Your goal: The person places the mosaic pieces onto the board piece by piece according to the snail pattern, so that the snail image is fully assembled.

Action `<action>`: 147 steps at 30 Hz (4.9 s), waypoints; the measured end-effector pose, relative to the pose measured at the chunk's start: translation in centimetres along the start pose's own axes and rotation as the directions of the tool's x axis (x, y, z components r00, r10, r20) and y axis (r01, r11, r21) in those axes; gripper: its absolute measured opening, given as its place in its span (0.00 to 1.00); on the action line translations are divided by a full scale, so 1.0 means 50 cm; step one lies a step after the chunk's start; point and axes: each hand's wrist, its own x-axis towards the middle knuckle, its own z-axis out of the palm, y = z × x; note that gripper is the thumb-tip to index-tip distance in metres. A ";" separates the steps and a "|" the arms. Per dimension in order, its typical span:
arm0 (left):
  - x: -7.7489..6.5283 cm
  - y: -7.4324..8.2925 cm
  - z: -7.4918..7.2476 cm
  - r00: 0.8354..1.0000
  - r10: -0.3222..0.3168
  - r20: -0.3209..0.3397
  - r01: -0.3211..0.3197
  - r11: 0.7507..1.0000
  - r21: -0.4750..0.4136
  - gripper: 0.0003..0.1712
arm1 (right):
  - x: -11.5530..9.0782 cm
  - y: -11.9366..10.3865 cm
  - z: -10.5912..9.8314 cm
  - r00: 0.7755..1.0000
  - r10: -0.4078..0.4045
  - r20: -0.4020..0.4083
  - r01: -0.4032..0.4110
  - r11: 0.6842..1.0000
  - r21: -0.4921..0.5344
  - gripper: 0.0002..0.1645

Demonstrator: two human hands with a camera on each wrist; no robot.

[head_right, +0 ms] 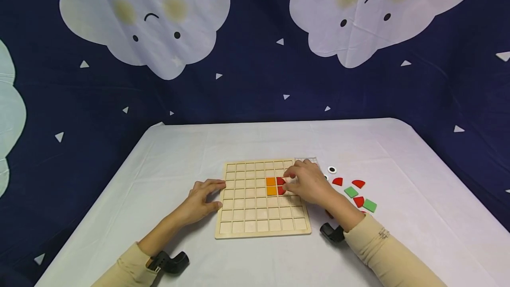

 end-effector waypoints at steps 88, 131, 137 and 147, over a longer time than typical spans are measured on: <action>0.002 -0.003 0.003 1.000 0.017 -0.015 -0.017 1.000 0.025 0.28 | 0.056 -0.026 -0.002 0.999 0.043 0.027 -0.046 0.992 0.120 0.14; 0.002 -0.001 0.002 1.000 0.008 -0.024 -0.008 1.000 0.005 0.27 | 0.094 -0.054 0.065 0.988 -0.075 0.134 0.072 0.997 0.024 0.13; 0.002 -0.002 0.002 1.000 0.007 -0.026 -0.007 1.000 0.008 0.28 | 0.092 -0.054 0.064 0.987 -0.075 0.139 0.072 0.997 0.031 0.13; 0.002 -0.003 0.002 1.000 0.012 -0.015 -0.012 1.000 0.006 0.27 | 0.090 -0.051 0.039 0.994 -0.041 0.105 0.032 0.996 0.081 0.15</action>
